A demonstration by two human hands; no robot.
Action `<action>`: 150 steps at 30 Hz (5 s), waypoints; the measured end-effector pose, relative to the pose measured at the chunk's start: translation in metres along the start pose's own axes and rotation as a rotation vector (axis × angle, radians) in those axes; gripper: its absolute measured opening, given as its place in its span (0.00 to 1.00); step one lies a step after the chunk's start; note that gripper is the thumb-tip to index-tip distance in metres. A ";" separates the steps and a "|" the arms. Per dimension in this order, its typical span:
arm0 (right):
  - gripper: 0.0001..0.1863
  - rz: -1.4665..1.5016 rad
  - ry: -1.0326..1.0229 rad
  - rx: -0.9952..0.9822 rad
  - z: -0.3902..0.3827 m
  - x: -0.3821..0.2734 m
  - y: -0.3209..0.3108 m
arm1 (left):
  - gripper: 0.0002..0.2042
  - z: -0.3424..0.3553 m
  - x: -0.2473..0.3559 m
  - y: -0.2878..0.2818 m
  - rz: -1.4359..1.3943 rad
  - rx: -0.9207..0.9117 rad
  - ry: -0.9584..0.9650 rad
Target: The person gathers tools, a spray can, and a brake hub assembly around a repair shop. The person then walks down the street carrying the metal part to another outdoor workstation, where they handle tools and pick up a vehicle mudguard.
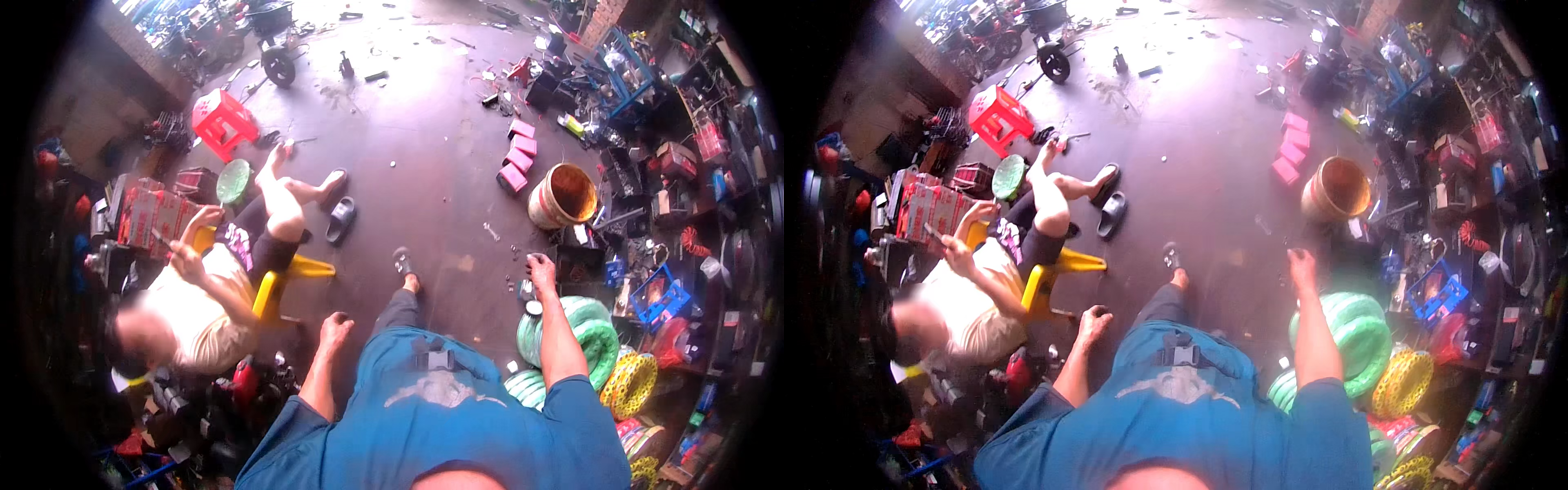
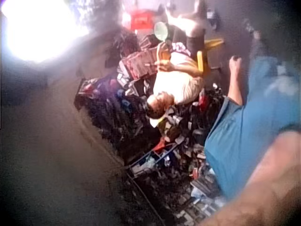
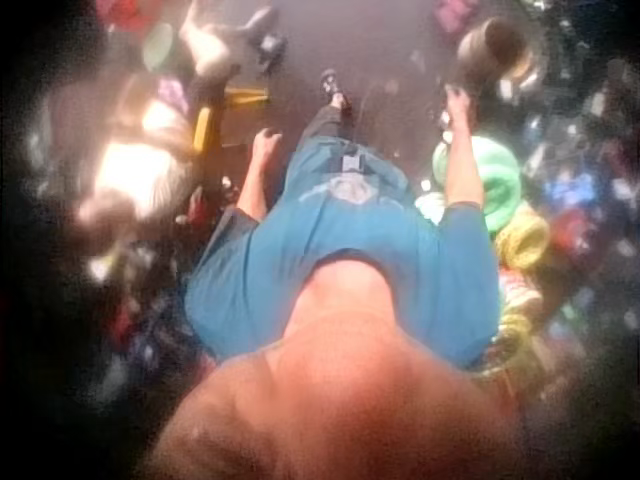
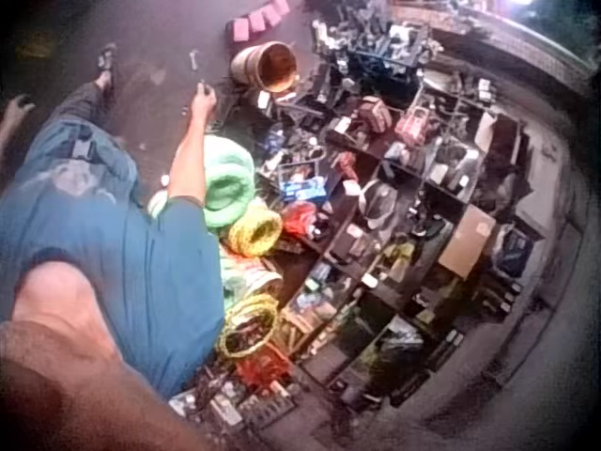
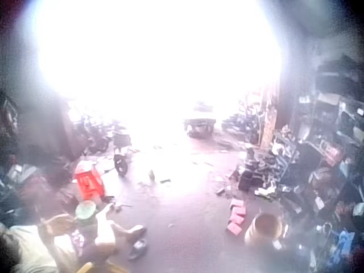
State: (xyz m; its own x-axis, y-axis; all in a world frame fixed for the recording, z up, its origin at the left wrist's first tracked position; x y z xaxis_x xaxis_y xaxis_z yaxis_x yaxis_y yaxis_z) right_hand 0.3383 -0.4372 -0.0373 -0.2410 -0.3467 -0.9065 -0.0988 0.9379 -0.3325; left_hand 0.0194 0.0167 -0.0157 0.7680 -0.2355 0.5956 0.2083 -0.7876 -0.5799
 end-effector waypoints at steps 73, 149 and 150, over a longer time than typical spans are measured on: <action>0.12 -0.143 0.039 -0.211 0.955 -0.500 0.761 | 0.20 0.964 0.457 -0.461 -0.030 0.124 -0.338; 0.10 0.412 0.711 1.279 0.481 -0.253 0.520 | 0.17 1.028 0.941 0.051 0.920 -0.966 0.796; 0.10 0.223 0.692 1.252 0.484 -0.240 0.492 | 0.18 1.037 0.934 0.059 0.969 -0.983 0.800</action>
State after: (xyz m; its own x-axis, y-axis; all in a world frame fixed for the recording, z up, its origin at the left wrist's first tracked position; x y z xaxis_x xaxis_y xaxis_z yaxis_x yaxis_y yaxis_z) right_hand 0.8150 0.1117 -0.1089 -0.5837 0.2102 -0.7843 0.8086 0.2390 -0.5377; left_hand 1.3773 0.3405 -0.0697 -0.1952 -0.8186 0.5402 -0.8450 -0.1392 -0.5163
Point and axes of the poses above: each hand's wrist, its own z-axis towards the middle knuckle, its own y-axis out of the palm, x = y × z, the point moved 3 cm from there along z, towards the middle knuckle, and after that the axes turned 3 degrees about -y, right-handed, at the moved point
